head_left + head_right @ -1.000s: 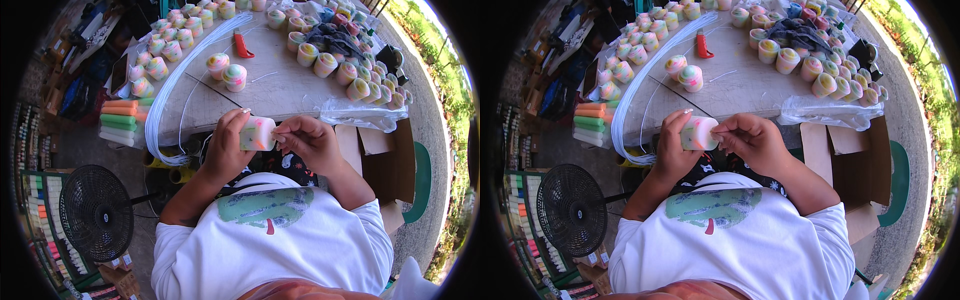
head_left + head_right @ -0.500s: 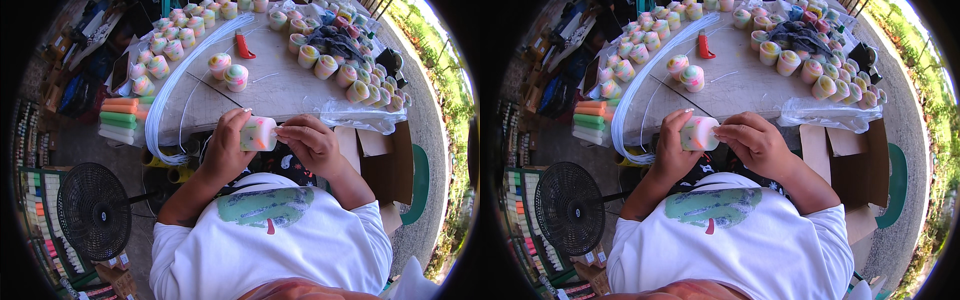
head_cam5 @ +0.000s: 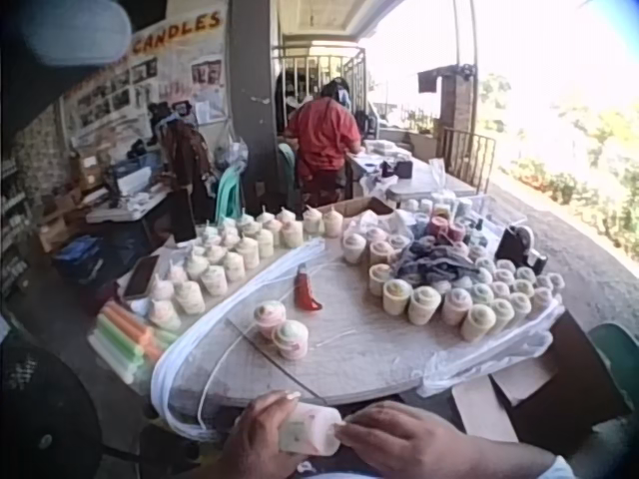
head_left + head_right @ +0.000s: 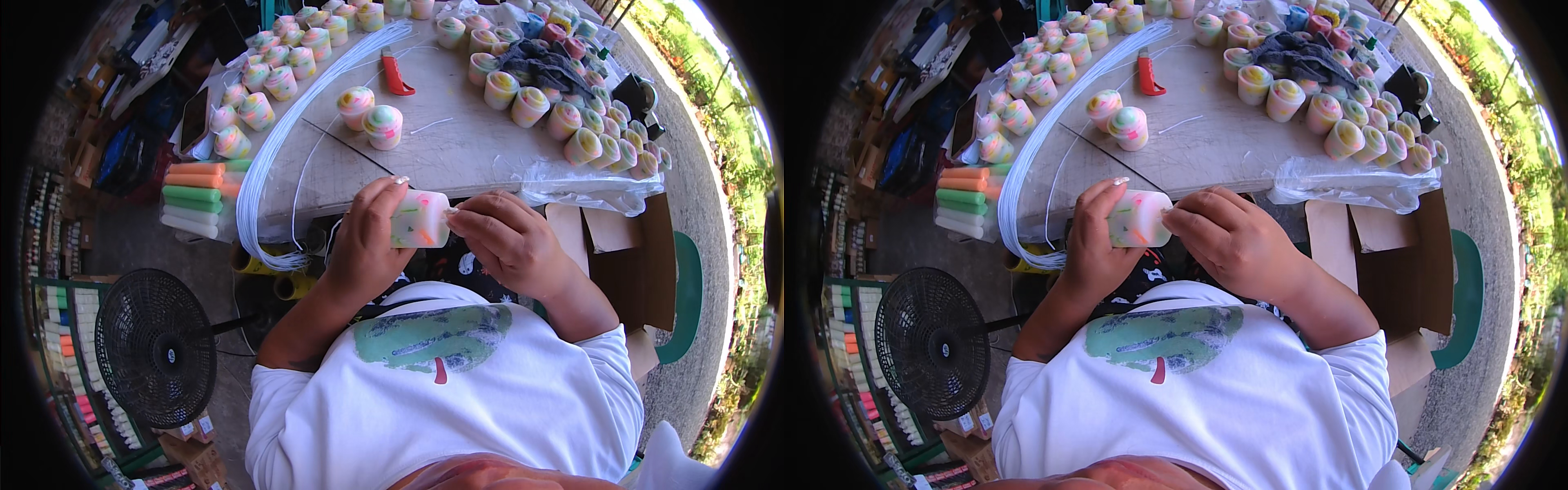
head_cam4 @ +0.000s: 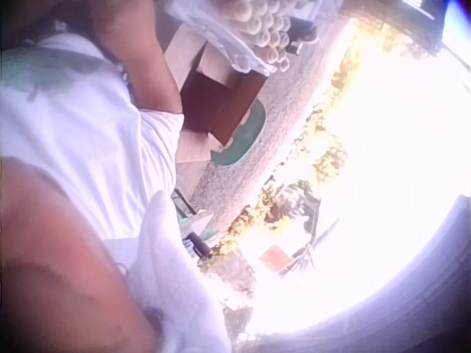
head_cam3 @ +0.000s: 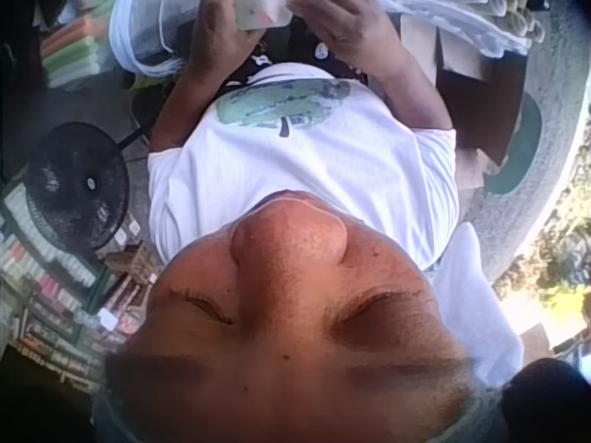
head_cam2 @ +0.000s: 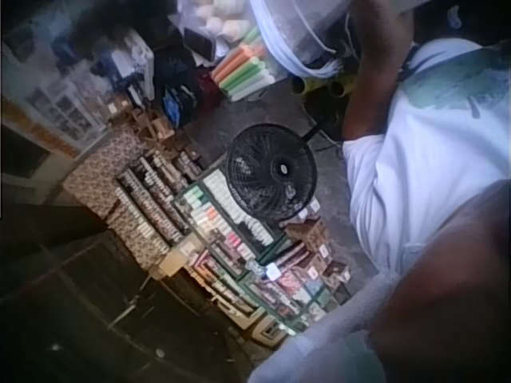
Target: The person inserts a white wick into the center of small cylindrical candles using a metal tool, then wipes the candle with a cloth. The person repeats this process for several candles on a table.
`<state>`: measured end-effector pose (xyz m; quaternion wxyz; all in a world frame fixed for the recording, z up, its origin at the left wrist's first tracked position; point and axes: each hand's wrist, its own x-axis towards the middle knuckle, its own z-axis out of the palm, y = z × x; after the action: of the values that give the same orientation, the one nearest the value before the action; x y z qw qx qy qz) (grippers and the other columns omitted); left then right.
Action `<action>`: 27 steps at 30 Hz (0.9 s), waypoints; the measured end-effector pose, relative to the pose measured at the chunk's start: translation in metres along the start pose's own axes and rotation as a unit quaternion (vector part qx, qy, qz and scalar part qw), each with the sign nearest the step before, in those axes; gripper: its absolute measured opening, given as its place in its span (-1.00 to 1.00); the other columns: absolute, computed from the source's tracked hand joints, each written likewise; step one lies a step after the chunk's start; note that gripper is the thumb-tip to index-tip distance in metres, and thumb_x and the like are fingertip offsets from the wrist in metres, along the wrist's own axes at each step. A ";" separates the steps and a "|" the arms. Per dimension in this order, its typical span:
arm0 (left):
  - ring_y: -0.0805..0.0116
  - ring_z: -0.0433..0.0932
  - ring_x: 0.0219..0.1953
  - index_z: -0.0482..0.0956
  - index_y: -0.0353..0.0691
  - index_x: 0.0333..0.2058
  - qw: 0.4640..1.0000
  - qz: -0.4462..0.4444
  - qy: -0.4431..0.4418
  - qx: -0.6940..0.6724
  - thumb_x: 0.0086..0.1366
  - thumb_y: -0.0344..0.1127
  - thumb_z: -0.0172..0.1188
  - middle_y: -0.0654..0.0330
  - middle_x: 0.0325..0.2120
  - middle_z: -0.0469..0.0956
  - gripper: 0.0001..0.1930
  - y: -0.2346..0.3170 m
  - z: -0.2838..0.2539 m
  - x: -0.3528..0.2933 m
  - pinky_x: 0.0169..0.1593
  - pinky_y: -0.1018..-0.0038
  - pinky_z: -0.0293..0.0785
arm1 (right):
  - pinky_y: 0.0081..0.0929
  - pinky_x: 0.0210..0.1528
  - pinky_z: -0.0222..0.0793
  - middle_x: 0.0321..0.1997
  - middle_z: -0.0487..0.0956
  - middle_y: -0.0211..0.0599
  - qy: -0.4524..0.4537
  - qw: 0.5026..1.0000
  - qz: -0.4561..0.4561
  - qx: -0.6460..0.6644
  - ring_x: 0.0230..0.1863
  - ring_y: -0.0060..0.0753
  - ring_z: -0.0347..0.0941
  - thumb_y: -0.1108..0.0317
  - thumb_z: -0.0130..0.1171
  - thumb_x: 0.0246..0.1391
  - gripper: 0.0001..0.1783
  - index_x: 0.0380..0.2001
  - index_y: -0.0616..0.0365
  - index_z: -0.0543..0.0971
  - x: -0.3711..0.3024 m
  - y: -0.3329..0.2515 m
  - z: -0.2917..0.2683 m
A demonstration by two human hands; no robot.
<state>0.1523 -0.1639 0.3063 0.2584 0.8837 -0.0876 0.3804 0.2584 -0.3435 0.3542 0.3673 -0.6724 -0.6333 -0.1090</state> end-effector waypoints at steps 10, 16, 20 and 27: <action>-0.04 0.44 -0.06 0.19 -0.32 0.07 1.000 0.009 0.011 0.026 -0.13 -0.52 0.37 -0.08 -0.04 0.33 -0.25 -0.002 0.003 -0.003 -0.01 0.18 0.39 | -0.56 -0.42 0.40 -0.47 0.53 -0.31 -0.016 0.931 0.291 0.219 -0.46 -0.51 0.47 0.45 0.23 0.02 -0.84 -0.33 0.29 0.54 0.001 -0.014 -0.002; -0.02 0.42 -0.03 0.25 -0.31 0.04 0.997 0.034 0.011 0.071 -0.10 -0.50 0.38 -0.08 -0.01 0.35 -0.30 -0.007 0.002 -0.009 0.01 0.21 0.39 | -0.65 -0.44 0.35 -0.53 0.52 -0.43 -0.081 0.824 0.412 0.380 -0.47 -0.71 0.40 0.34 0.12 0.17 -0.80 -0.33 0.30 0.52 0.003 -0.010 -0.004; 0.02 0.45 -0.05 0.27 -0.29 0.06 0.997 0.041 0.024 0.062 -0.09 -0.52 0.33 -0.04 -0.02 0.37 -0.33 -0.015 0.005 -0.007 0.00 0.22 0.36 | -0.68 -0.34 0.39 -0.43 0.53 -0.45 -0.134 0.822 0.374 0.408 -0.42 -0.70 0.43 0.26 0.04 0.23 -0.75 -0.22 0.27 0.47 0.003 0.003 0.000; 0.00 0.44 -0.04 0.28 -0.27 0.05 0.998 0.037 0.030 0.047 -0.07 -0.48 0.35 -0.04 -0.03 0.36 -0.34 -0.035 0.013 0.005 0.00 0.21 0.37 | -0.64 -0.31 0.40 -0.43 0.53 -0.44 -0.122 0.820 0.376 0.413 -0.40 -0.67 0.44 0.27 0.02 0.24 -0.76 -0.23 0.27 0.47 0.017 0.022 0.008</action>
<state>0.1760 -0.1406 0.2883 0.2045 0.8791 -0.0943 0.4201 0.2790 -0.3237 0.3514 0.5429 -0.6511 -0.3566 0.3926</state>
